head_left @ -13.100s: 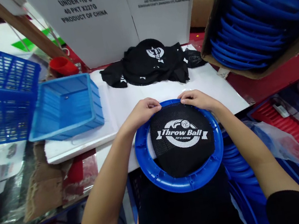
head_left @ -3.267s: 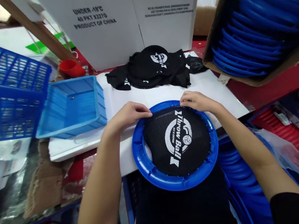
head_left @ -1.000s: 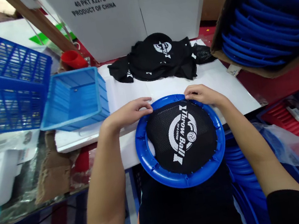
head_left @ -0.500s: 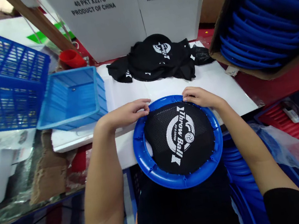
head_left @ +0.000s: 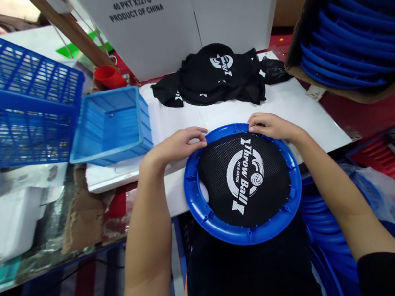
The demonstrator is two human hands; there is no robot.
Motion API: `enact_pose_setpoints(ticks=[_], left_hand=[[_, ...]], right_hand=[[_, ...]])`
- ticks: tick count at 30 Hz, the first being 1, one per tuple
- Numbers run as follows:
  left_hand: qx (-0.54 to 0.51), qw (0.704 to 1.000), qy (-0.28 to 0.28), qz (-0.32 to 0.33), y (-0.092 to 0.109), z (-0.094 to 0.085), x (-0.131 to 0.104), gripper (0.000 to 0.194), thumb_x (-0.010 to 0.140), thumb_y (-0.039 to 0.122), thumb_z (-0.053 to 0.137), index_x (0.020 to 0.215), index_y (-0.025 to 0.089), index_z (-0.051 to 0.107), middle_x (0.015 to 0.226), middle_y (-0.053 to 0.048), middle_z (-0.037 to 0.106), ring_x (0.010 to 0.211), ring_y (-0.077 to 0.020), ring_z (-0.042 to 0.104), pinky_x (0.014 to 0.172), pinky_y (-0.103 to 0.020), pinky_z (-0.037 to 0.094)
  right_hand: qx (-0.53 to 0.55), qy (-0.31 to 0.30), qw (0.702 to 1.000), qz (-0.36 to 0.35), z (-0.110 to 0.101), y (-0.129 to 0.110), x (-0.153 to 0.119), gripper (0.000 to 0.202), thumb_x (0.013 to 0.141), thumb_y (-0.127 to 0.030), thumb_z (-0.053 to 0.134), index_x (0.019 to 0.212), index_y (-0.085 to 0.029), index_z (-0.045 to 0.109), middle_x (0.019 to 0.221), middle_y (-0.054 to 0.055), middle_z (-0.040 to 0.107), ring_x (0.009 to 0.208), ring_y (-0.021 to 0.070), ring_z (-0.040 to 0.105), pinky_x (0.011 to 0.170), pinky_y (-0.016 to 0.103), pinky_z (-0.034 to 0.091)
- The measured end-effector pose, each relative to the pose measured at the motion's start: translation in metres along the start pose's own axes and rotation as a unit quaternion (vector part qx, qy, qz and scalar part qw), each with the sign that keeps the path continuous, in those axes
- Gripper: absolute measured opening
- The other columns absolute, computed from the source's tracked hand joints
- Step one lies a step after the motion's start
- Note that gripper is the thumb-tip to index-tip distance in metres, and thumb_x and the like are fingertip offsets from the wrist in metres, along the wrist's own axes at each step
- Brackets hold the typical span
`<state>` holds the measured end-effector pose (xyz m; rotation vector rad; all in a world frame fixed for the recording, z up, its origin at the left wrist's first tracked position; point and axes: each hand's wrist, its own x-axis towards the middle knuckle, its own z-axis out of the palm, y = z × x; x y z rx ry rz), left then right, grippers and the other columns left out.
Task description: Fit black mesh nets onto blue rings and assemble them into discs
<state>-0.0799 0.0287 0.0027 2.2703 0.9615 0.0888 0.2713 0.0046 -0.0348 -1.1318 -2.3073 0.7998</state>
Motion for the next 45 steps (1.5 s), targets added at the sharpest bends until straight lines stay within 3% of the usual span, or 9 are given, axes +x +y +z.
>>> enact_pose_setpoints(ticks=[12,29,45], left_hand=[[0.002,1.000,0.018,0.026,-0.0013,0.0024,0.0017,0.026,0.098,0.042,0.051,0.097,0.022,0.068,0.150,-0.010,0.065,0.137,-0.0274,0.059,0.122,-0.049,0.042],[0.002,1.000,-0.019,0.005,0.0068,-0.0011,-0.0034,0.031,0.103,0.045,0.043,0.098,0.021,0.063,0.158,-0.010,0.057,0.144,-0.0289,0.053,0.124,-0.049,0.040],[0.026,0.999,0.025,0.026,0.0017,0.0047,0.0021,0.025,0.099,0.037,0.049,0.098,0.021,0.068,0.150,-0.010,0.064,0.137,-0.0271,0.059,0.122,-0.049,0.042]], right_hand=[[0.001,0.008,1.000,0.006,0.0015,0.0006,-0.0001,0.021,0.102,-0.039,0.058,0.091,-0.024,0.067,0.101,0.007,0.068,0.094,0.0236,0.064,0.091,0.043,0.051],[0.011,0.010,1.000,0.009,0.0010,0.0000,0.0002,0.021,0.100,-0.039,0.059,0.090,-0.023,0.068,0.102,0.007,0.069,0.095,0.0243,0.064,0.092,0.044,0.051],[0.009,0.012,1.000,0.010,0.0019,0.0001,0.0009,0.021,0.100,-0.040,0.059,0.090,-0.024,0.069,0.101,0.008,0.070,0.094,0.0251,0.064,0.092,0.045,0.052]])
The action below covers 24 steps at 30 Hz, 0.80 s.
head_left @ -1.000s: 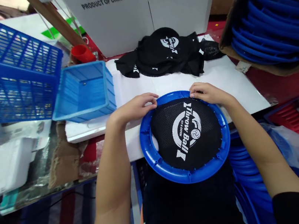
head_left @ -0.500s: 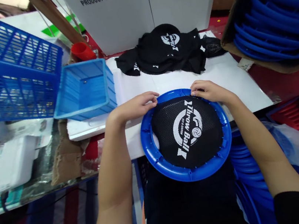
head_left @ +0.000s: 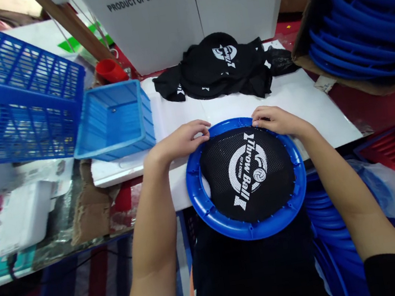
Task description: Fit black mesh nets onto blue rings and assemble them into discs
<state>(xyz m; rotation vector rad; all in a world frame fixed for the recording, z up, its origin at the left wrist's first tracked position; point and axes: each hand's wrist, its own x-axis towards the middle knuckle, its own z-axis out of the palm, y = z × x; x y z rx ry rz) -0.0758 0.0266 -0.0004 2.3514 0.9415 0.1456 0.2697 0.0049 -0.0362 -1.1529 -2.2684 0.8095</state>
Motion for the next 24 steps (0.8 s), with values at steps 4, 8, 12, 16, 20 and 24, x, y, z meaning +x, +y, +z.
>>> enact_pose_setpoints(ticks=[4,8,12,16,20,24], left_hand=[[-0.004,1.000,0.000,0.004,0.000,0.000,0.000,0.024,0.099,0.036,0.050,0.098,0.021,0.069,0.150,-0.011,0.063,0.138,-0.0276,0.058,0.122,-0.049,0.042],[-0.004,1.000,-0.001,0.006,0.000,0.000,0.000,0.024,0.099,0.035,0.051,0.098,0.021,0.071,0.150,-0.010,0.063,0.136,-0.0275,0.059,0.122,-0.050,0.042],[-0.007,1.000,0.006,0.003,0.000,0.001,0.000,0.023,0.099,0.034,0.053,0.097,0.021,0.072,0.151,-0.010,0.063,0.135,-0.0275,0.059,0.121,-0.050,0.043],[-0.027,1.000,0.016,0.001,0.000,0.001,0.000,0.021,0.097,0.034,0.055,0.095,0.022,0.072,0.145,-0.008,0.067,0.133,-0.0275,0.061,0.121,-0.051,0.044],[-0.064,0.997,0.044,0.004,0.003,0.002,0.001,0.023,0.097,0.038,0.057,0.100,0.021,0.072,0.139,-0.011,0.069,0.132,-0.0285,0.062,0.114,-0.050,0.051],[-0.037,0.996,0.070,0.049,0.014,0.011,0.003,0.026,0.097,0.045,0.064,0.096,0.020,0.072,0.148,-0.013,0.062,0.137,-0.0313,0.058,0.120,-0.054,0.046]], right_hand=[[0.001,0.004,1.000,-0.004,0.000,0.000,0.000,0.022,0.100,-0.040,0.059,0.089,-0.023,0.068,0.100,0.008,0.069,0.093,0.0249,0.064,0.091,0.044,0.051],[0.001,0.002,1.000,-0.002,-0.001,-0.002,0.000,0.021,0.100,-0.040,0.059,0.089,-0.024,0.069,0.101,0.008,0.069,0.094,0.0245,0.064,0.092,0.043,0.051],[0.003,0.000,1.000,0.001,-0.002,-0.002,-0.001,0.021,0.100,-0.041,0.060,0.091,-0.024,0.070,0.101,0.007,0.069,0.095,0.0244,0.063,0.092,0.043,0.051],[0.006,0.000,1.000,0.003,-0.002,-0.001,-0.001,0.021,0.100,-0.042,0.060,0.090,-0.024,0.069,0.101,0.007,0.069,0.094,0.0245,0.063,0.092,0.043,0.051],[0.006,0.004,1.000,0.002,0.000,0.001,0.000,0.020,0.098,-0.040,0.061,0.088,-0.024,0.068,0.100,0.007,0.069,0.093,0.0244,0.064,0.090,0.043,0.051],[0.011,0.009,1.000,0.010,0.000,0.002,0.000,0.021,0.097,-0.041,0.063,0.087,-0.024,0.068,0.097,0.006,0.069,0.090,0.0235,0.063,0.088,0.043,0.051]])
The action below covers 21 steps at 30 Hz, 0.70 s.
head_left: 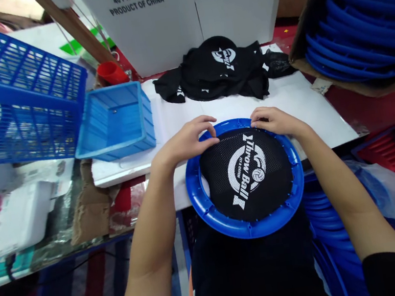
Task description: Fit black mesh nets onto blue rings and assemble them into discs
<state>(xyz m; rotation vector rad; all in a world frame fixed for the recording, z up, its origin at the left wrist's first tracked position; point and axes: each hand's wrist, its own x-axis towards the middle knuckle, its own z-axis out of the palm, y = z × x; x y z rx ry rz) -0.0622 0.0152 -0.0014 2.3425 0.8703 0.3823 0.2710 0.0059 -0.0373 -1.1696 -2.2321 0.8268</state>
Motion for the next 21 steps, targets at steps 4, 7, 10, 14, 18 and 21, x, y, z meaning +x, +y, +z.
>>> enact_pose_setpoints(ticks=[4,7,10,14,18,21], left_hand=[[0.051,0.998,-0.030,0.022,0.007,0.014,0.002,0.030,0.093,0.045,0.073,0.114,0.023,0.074,0.163,-0.011,0.050,0.153,-0.0350,0.044,0.128,-0.057,0.036],[0.079,0.996,-0.029,0.019,0.007,0.021,0.003,0.038,0.092,0.047,0.075,0.120,0.021,0.073,0.168,-0.014,0.045,0.156,-0.0375,0.039,0.129,-0.058,0.034],[0.071,0.997,-0.034,0.012,0.004,0.022,0.004,0.038,0.093,0.050,0.074,0.116,0.020,0.074,0.167,-0.015,0.046,0.154,-0.0378,0.042,0.127,-0.057,0.037],[0.026,0.999,-0.020,-0.006,-0.001,0.019,0.007,0.023,0.098,0.038,0.066,0.105,0.019,0.077,0.159,-0.013,0.055,0.147,-0.0330,0.052,0.125,-0.052,0.040],[-0.042,0.999,0.017,-0.007,-0.007,0.015,0.010,0.015,0.094,0.032,0.069,0.091,0.020,0.078,0.143,-0.012,0.068,0.134,-0.0294,0.062,0.120,-0.050,0.045],[-0.122,0.992,0.042,-0.015,-0.010,0.013,0.011,0.013,0.089,0.032,0.075,0.084,0.020,0.077,0.128,-0.010,0.075,0.121,-0.0269,0.068,0.111,-0.047,0.052]], right_hand=[[0.028,0.044,0.999,0.011,-0.003,-0.011,-0.004,0.023,0.099,-0.044,0.062,0.093,-0.024,0.071,0.101,0.007,0.072,0.094,0.0245,0.065,0.089,0.044,0.054],[0.007,0.066,0.997,-0.044,0.003,-0.030,-0.008,0.022,0.102,-0.043,0.061,0.099,-0.026,0.074,0.125,0.009,0.070,0.120,0.0287,0.064,0.109,0.051,0.050],[-0.074,0.006,0.995,-0.073,0.018,-0.046,-0.008,0.021,0.101,-0.040,0.064,0.113,-0.028,0.077,0.151,0.011,0.059,0.144,0.0344,0.050,0.123,0.061,0.038],[-0.152,-0.042,0.986,-0.046,0.031,-0.052,0.000,0.030,0.101,-0.036,0.063,0.128,-0.028,0.075,0.162,0.012,0.051,0.152,0.0381,0.042,0.125,0.066,0.036],[-0.122,-0.049,0.990,-0.043,0.025,-0.045,0.008,0.020,0.101,-0.036,0.062,0.106,-0.025,0.078,0.150,0.012,0.062,0.141,0.0352,0.053,0.120,0.062,0.043],[-0.054,-0.028,0.997,-0.042,0.019,-0.037,0.011,0.014,0.097,-0.036,0.067,0.094,-0.024,0.073,0.142,0.012,0.068,0.134,0.0328,0.060,0.118,0.060,0.045]])
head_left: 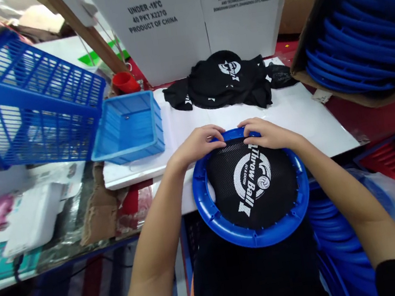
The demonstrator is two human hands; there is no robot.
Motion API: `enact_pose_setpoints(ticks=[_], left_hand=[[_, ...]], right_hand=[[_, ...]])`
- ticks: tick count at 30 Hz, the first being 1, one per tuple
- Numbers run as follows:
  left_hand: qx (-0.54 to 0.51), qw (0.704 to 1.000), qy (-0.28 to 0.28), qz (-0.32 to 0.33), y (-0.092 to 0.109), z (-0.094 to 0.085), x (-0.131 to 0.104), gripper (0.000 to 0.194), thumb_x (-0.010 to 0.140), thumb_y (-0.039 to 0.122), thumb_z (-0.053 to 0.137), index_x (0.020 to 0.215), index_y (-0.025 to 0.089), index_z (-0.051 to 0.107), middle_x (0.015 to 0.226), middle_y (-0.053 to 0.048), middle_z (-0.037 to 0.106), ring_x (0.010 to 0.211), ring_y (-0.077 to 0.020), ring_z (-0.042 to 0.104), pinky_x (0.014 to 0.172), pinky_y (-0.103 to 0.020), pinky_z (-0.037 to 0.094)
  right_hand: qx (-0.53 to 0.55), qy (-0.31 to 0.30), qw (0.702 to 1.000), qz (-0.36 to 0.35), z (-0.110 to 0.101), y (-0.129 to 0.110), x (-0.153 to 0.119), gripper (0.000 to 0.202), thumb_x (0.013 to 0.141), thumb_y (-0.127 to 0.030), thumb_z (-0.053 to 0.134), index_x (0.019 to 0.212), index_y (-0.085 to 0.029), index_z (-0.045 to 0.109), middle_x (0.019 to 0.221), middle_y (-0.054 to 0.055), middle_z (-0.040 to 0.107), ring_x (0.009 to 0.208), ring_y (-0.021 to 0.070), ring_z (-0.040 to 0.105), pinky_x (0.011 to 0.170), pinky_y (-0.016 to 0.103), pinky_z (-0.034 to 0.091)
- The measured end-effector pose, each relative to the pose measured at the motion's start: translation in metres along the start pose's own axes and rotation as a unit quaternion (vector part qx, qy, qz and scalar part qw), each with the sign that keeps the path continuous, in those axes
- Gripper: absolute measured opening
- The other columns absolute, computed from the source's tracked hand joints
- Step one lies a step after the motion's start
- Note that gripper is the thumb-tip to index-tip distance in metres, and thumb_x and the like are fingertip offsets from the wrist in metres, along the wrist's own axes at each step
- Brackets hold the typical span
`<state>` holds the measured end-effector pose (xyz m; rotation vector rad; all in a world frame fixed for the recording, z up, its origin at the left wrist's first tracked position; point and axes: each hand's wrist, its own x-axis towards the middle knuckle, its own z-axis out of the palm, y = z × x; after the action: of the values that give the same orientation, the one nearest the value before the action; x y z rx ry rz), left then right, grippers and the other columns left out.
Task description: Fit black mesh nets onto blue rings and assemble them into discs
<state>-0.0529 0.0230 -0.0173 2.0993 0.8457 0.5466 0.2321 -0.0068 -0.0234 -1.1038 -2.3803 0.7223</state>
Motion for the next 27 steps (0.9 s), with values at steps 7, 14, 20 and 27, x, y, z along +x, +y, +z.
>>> enact_pose_setpoints(ticks=[7,14,20,27], left_hand=[[-0.029,0.997,0.024,-0.063,-0.007,-0.002,0.005,0.014,0.088,0.031,0.072,0.088,0.018,0.078,0.095,-0.007,0.080,0.093,-0.0222,0.072,0.095,-0.041,0.055],[-0.003,0.998,-0.001,-0.059,-0.009,-0.003,0.007,0.014,0.090,0.028,0.065,0.089,0.018,0.076,0.095,-0.006,0.079,0.092,-0.0212,0.070,0.090,-0.038,0.053],[0.029,0.999,-0.017,-0.033,-0.010,-0.004,0.007,0.015,0.092,0.027,0.061,0.090,0.019,0.074,0.095,-0.005,0.077,0.092,-0.0206,0.069,0.090,-0.036,0.052],[0.069,0.997,-0.016,0.009,-0.011,-0.001,0.007,0.015,0.094,0.023,0.058,0.088,0.019,0.071,0.094,-0.006,0.073,0.091,-0.0199,0.066,0.091,-0.037,0.052]], right_hand=[[0.126,0.065,0.988,0.060,0.002,0.009,-0.002,0.019,0.095,-0.039,0.064,0.089,-0.023,0.071,0.131,0.011,0.077,0.120,0.0299,0.070,0.111,0.054,0.050],[0.149,0.044,0.985,0.080,-0.003,0.015,0.004,0.023,0.094,-0.043,0.064,0.090,-0.022,0.073,0.131,0.010,0.076,0.116,0.0283,0.069,0.106,0.050,0.053],[0.158,-0.029,0.983,0.086,-0.011,0.019,0.014,0.030,0.092,-0.050,0.065,0.092,-0.021,0.074,0.124,0.010,0.078,0.113,0.0290,0.068,0.108,0.049,0.050],[0.162,-0.027,0.983,0.085,-0.010,0.025,0.015,0.029,0.089,-0.051,0.066,0.086,-0.022,0.071,0.126,0.010,0.077,0.115,0.0294,0.068,0.112,0.051,0.047]])
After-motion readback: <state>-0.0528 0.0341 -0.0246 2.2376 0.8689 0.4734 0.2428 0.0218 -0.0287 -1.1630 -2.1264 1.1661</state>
